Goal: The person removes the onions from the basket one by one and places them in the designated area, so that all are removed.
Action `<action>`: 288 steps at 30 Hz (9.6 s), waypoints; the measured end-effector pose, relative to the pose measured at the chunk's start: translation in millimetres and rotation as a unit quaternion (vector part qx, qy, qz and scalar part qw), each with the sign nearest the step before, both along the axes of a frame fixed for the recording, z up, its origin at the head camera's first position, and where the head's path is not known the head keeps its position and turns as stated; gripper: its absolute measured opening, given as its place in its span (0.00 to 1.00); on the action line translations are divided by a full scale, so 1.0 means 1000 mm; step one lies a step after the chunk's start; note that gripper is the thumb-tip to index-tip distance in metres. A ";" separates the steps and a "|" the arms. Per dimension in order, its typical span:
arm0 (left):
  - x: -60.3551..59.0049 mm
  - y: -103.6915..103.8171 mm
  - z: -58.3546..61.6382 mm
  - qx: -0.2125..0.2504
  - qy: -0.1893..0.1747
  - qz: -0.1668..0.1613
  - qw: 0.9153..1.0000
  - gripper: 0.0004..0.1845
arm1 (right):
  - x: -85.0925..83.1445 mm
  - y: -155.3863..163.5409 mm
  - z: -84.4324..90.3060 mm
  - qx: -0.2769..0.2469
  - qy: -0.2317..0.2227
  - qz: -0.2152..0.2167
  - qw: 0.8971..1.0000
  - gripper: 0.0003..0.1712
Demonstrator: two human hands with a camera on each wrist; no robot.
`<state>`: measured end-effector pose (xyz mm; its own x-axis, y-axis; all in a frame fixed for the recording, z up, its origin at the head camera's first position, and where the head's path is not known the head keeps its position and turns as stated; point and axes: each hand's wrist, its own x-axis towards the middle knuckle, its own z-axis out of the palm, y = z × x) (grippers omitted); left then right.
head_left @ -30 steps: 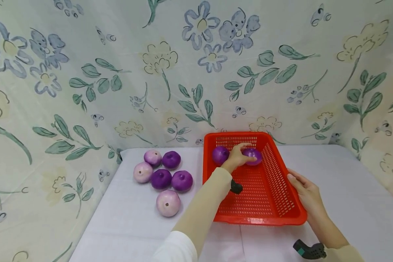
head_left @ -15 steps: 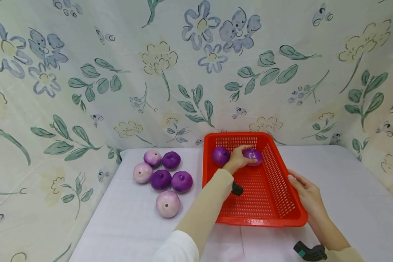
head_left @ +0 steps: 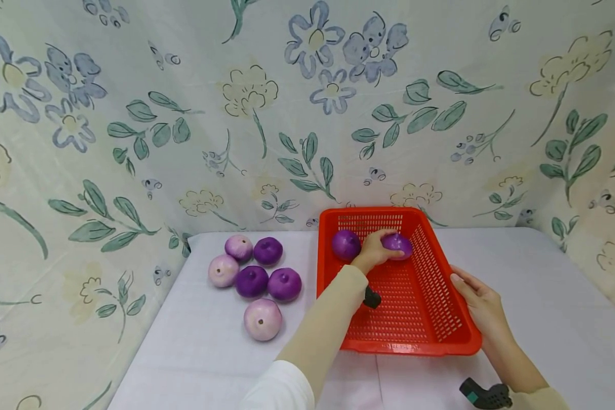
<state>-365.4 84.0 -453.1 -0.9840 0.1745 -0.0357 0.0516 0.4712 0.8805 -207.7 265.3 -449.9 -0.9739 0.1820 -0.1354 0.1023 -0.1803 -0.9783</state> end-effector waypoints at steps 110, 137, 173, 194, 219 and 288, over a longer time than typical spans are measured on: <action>0.109 -0.318 0.088 0.051 0.076 -0.045 0.995 0.38 | 0.002 0.000 0.000 0.066 0.039 -0.003 0.997 0.41; 0.154 -0.397 0.007 0.051 0.034 0.047 0.997 0.38 | 0.003 0.000 0.002 0.072 0.045 -0.004 0.996 0.39; 0.158 -0.410 -0.009 -0.019 0.022 0.068 0.997 0.36 | 0.001 0.000 0.002 0.097 0.050 0.001 0.994 0.39; 0.134 -0.343 0.079 0.039 0.120 -0.004 0.992 0.34 | -0.002 0.001 0.002 0.114 0.045 0.006 0.992 0.39; 0.067 -0.213 0.113 0.084 0.105 -0.099 0.986 0.33 | 0.001 0.001 0.001 0.111 0.046 0.007 0.993 0.40; -0.004 -0.064 0.023 0.013 -0.024 0.147 0.989 0.27 | 0.002 0.002 0.001 0.085 0.040 0.010 0.995 0.40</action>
<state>-369.3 20.4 -429.8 -0.9897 -0.1173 -0.0822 -0.1258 0.4377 0.8903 -205.7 267.4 -449.1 -0.9839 0.1768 -0.0255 0.0242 -0.0094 -0.9997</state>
